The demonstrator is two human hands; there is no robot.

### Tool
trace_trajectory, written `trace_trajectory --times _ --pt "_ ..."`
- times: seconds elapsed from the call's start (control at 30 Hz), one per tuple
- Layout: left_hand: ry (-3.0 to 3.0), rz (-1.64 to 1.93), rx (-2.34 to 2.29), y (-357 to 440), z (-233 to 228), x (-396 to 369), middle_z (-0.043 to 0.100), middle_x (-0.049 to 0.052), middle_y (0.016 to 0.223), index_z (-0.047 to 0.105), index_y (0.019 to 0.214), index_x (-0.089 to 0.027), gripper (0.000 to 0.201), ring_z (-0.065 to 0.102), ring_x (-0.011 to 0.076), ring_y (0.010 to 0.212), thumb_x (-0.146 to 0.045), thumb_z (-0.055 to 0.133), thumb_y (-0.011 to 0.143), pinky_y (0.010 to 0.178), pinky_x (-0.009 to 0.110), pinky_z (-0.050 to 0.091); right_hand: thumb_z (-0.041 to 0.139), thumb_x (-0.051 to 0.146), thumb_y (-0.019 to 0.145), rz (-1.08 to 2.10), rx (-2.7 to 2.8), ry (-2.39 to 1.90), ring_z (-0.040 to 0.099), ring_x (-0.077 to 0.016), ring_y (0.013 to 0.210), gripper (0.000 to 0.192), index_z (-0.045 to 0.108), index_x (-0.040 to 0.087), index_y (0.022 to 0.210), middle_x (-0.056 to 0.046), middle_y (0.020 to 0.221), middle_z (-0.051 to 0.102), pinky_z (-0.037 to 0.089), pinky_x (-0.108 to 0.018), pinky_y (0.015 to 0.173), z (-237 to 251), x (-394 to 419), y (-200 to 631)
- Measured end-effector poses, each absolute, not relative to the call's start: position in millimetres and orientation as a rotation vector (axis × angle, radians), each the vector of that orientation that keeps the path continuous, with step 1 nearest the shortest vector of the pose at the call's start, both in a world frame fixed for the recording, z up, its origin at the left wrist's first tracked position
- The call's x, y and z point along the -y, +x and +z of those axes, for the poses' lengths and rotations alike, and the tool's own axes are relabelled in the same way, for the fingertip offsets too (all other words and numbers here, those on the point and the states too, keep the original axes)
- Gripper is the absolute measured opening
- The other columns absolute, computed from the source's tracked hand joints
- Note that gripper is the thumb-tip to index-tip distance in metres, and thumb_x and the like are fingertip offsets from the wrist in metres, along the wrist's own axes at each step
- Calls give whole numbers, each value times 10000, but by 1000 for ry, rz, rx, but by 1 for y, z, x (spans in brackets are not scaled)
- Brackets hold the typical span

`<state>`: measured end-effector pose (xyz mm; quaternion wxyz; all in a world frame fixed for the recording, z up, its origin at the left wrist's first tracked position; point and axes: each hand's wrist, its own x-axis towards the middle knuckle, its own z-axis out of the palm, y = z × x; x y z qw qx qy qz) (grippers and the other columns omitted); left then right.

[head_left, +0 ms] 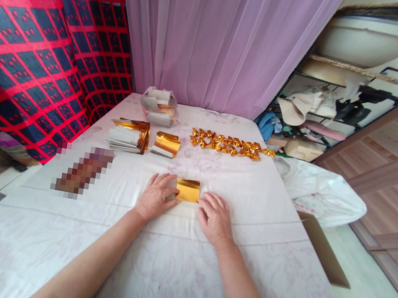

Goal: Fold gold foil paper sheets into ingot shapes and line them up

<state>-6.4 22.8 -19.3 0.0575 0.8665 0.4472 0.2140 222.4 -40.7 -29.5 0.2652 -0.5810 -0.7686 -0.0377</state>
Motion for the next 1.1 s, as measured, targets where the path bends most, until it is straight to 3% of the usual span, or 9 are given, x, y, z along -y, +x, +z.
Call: trace_trajectory --times 0.43,0.77,1.1 --pt "2639 635 -1318 -6 -14 -22 626 53 1304 739 982 -267 166 504 290 1264 -324 614 888 1116 564 285 644 263 841 -87 2182 -1606 458 -312 1265 193 753 245 999 -105 1327 585 389 -496 1026 -12 23 214" --pt "2631 661 -1261 -8 -15 -23 664 33 1256 711 893 -240 146 524 275 1247 -270 568 907 1118 542 292 608 254 869 -84 2007 -1561 498 -278 1213 150 757 263 882 -61 1233 645 411 -456 1009 -34 23 210" --pt "2623 657 -1165 -8 -15 -21 686 27 1205 698 833 -239 127 508 271 1263 -238 578 874 1128 539 275 561 302 873 -38 1844 -1580 518 -280 1195 191 733 239 823 -83 1179 658 424 -462 1014 -42 32 212"
